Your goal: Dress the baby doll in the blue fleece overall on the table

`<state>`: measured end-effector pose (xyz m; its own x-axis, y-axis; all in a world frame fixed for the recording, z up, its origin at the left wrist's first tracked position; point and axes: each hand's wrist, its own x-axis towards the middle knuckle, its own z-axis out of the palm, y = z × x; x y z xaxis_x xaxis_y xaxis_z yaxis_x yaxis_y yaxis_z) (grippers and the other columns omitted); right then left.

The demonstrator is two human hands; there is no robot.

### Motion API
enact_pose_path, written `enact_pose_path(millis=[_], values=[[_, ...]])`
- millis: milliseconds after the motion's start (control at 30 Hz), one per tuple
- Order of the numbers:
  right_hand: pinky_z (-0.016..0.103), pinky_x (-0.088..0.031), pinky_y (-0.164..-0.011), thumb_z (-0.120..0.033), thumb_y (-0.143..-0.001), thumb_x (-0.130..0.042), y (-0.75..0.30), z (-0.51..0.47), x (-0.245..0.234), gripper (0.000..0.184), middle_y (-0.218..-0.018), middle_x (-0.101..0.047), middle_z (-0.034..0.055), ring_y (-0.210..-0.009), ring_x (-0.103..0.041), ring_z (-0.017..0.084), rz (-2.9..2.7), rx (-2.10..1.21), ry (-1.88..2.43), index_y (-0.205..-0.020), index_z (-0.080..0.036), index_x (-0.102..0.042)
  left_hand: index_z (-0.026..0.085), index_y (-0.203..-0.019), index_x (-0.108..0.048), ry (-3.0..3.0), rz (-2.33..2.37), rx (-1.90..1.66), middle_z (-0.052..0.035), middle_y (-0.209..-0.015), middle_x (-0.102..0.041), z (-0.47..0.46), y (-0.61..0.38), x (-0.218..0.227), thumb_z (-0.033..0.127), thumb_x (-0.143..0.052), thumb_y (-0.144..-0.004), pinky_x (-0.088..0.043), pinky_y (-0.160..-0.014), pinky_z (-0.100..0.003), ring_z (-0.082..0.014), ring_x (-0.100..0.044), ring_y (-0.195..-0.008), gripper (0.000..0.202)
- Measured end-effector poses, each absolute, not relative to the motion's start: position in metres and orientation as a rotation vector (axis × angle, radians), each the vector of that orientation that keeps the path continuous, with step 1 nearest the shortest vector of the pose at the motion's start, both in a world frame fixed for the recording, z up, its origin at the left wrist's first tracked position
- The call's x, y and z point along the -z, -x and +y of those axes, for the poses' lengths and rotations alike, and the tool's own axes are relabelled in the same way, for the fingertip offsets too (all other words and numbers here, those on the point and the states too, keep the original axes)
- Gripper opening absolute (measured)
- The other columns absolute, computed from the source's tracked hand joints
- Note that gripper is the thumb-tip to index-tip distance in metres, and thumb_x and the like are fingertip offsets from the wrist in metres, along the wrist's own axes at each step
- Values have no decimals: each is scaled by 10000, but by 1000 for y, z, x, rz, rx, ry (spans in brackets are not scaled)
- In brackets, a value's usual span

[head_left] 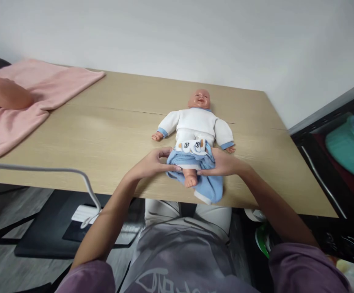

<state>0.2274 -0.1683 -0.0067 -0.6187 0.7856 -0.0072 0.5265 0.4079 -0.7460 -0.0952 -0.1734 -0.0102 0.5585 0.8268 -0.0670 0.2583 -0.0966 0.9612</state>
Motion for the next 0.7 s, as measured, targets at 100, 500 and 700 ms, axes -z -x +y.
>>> enact_pose_path(millis=[100, 500, 700], values=[[453, -626, -1126, -539, -931, -937, -247, -167, 15, 603, -1352, -827, 74, -1245, -772, 314, -2176, -1302, 1059, -1422, -243, -750, 211, -1055, -784, -1707, 921, -633, -77, -1116, -798, -169, 104, 7, 532, -965, -847, -651, -1059, -457, -310, -764, -1146, 423], [316, -613, -895, -607, -719, -1056, -269, -160, 53, 820, -1123, -739, 22, -1010, -704, 219, -1688, -1657, 1027, -1370, -254, -704, 274, -1308, -776, -2205, 964, -542, -109, -1407, -774, -124, 78, -27, 636, -887, -908, -558, -1170, -439, -352, -656, -1341, 551], [332, -630, -871, -615, -667, -1083, -262, -163, 51, 780, -1063, -775, 27, -970, -730, 226, -1689, -1620, 1048, -1260, -232, -751, 244, -952, -826, -2093, 463, -30, -40, -911, -771, -80, 18, -44, 555, -965, -790, -559, -794, -366, -274, -700, -856, 377]])
